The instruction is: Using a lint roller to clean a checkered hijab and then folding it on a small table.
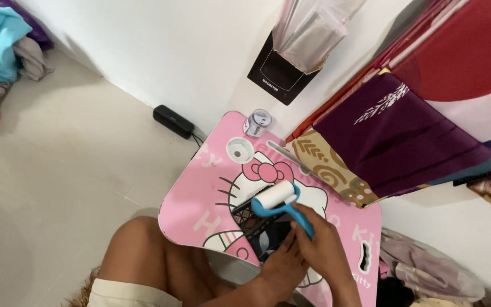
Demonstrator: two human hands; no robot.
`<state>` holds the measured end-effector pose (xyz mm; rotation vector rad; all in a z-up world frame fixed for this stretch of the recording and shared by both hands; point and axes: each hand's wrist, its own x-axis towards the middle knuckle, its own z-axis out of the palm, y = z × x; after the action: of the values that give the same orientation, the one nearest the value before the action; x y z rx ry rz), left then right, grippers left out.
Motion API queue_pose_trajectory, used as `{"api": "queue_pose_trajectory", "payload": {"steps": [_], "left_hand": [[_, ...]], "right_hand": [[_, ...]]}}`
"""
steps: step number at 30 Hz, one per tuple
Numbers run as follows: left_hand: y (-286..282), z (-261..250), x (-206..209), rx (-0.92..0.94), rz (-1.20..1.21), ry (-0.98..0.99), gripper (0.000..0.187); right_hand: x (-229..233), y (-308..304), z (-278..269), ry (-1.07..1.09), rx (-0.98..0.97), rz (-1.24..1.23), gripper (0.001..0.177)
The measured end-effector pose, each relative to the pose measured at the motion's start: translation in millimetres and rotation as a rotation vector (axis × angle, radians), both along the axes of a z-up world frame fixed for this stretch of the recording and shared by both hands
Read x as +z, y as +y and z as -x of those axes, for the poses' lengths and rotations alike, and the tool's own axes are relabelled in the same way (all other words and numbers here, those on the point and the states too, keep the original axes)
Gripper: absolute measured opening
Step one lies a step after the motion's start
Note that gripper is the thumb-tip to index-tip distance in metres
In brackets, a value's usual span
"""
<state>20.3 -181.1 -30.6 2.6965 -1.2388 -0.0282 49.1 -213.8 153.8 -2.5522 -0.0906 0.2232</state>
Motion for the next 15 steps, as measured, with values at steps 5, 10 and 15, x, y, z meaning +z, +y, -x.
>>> {"api": "queue_pose_trajectory", "payload": {"steps": [5, 10, 15], "left_hand": [[-20.0, 0.7, -33.6, 0.116, 0.066, -0.006, 0.072], [-34.8, 7.3, 2.7, 0.162, 0.023, -0.133, 0.077], [-123.6, 25.4, 27.9, 0.423, -1.288, -0.031, 0.052]], "right_hand": [[-24.5, -36.7, 49.7, -0.048, 0.149, 0.089, 0.048], [-33.9, -14.1, 54.9, 0.009, 0.12, 0.139, 0.045], [-23.2, 18.6, 29.8, -0.014, 0.171, 0.083, 0.049]]}}
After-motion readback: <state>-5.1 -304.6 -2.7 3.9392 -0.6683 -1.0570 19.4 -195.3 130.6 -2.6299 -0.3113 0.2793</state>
